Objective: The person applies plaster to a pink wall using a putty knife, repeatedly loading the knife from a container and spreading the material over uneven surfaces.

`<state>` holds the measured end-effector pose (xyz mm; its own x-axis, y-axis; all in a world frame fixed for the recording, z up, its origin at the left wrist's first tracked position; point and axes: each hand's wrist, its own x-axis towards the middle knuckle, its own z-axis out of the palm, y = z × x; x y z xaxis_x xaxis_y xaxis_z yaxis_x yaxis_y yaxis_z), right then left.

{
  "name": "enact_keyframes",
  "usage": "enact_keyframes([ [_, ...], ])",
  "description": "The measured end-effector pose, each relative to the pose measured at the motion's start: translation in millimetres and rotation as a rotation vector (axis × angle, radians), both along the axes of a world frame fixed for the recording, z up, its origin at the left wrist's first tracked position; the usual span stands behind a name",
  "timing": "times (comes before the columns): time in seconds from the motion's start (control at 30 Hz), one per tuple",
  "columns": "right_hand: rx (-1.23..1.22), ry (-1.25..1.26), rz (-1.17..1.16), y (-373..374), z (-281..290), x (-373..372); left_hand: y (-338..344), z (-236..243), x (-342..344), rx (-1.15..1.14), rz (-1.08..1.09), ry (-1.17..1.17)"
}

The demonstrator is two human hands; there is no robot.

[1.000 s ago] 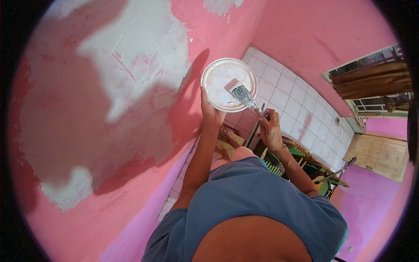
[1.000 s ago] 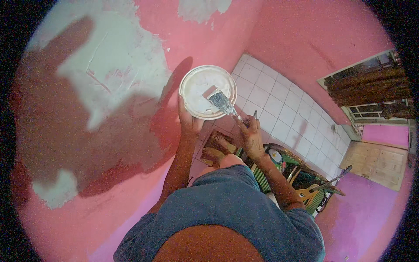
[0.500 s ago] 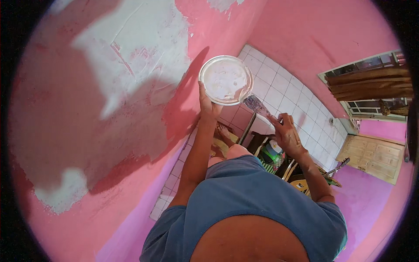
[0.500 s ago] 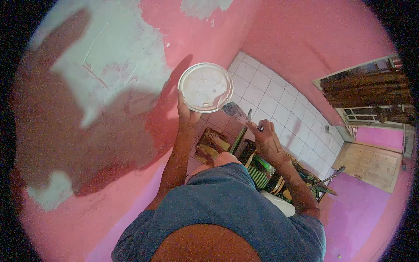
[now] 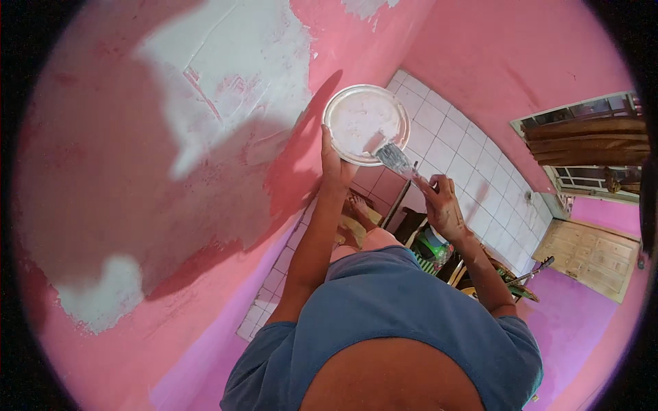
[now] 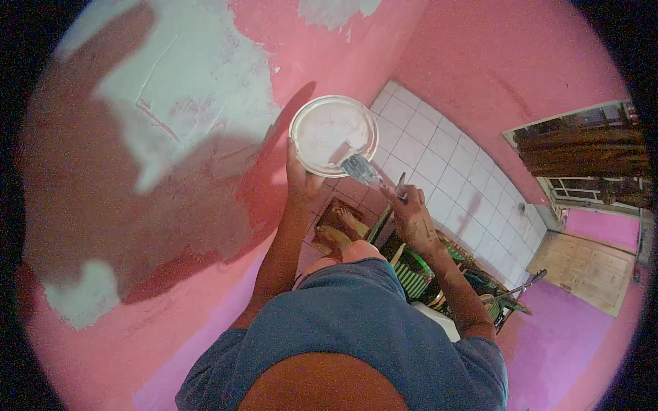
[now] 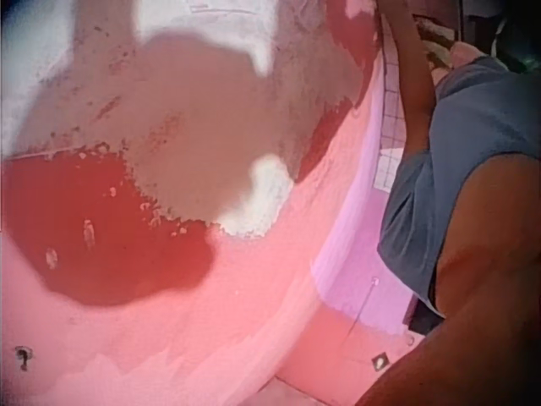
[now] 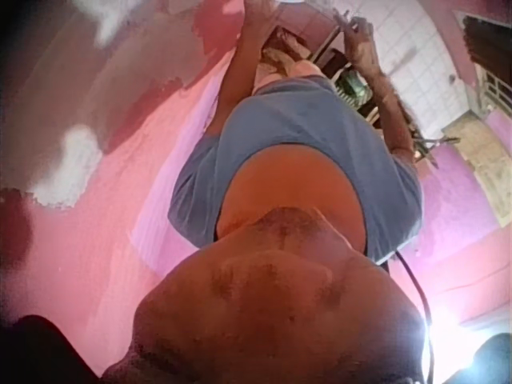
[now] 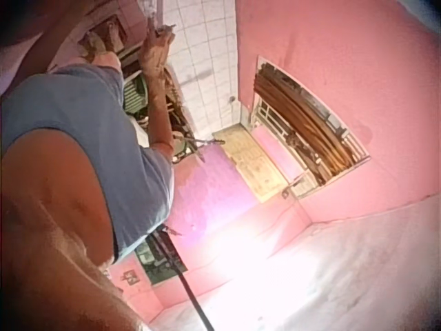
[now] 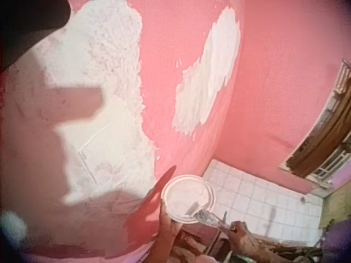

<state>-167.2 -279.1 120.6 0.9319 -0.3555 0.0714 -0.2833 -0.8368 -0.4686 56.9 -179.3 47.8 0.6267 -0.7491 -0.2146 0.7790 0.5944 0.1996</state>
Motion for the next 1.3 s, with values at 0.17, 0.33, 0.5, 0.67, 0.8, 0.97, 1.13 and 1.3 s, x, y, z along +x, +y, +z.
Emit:
enact_keyframes([
  [0.17, -0.093, 0.101, 0.023, -9, 20, -39, 6, -15, 2, 0.044, -0.004, -0.038],
  [0.33, 0.516, -0.092, -0.186, -6, 42, -31, 3, -14, 0, 0.007, -0.019, -0.036],
  [0.5, 1.357, -0.092, -0.411, -2, -5, 6, -5, -14, -7, 0.004, -0.019, 0.018],
  [0.67, 1.335, -0.032, -0.418, -8, -28, -14, 4, -2, -4, -0.006, -0.051, 0.003],
  [0.8, 1.129, 0.038, -0.437, -22, -13, -56, 7, -14, -1, -0.012, -0.063, -0.042],
  [0.97, 0.606, 0.011, -0.461, -52, 50, -51, 9, -15, -2, -0.003, -0.1, -0.076],
  [1.13, 0.349, 0.072, -0.293, -68, 59, -21, 4, -11, -8, 0.112, -0.115, -0.127],
  [1.3, 0.324, 0.122, -0.266, -70, 54, -8, 5, -3, -15, 0.192, -0.089, -0.149],
])
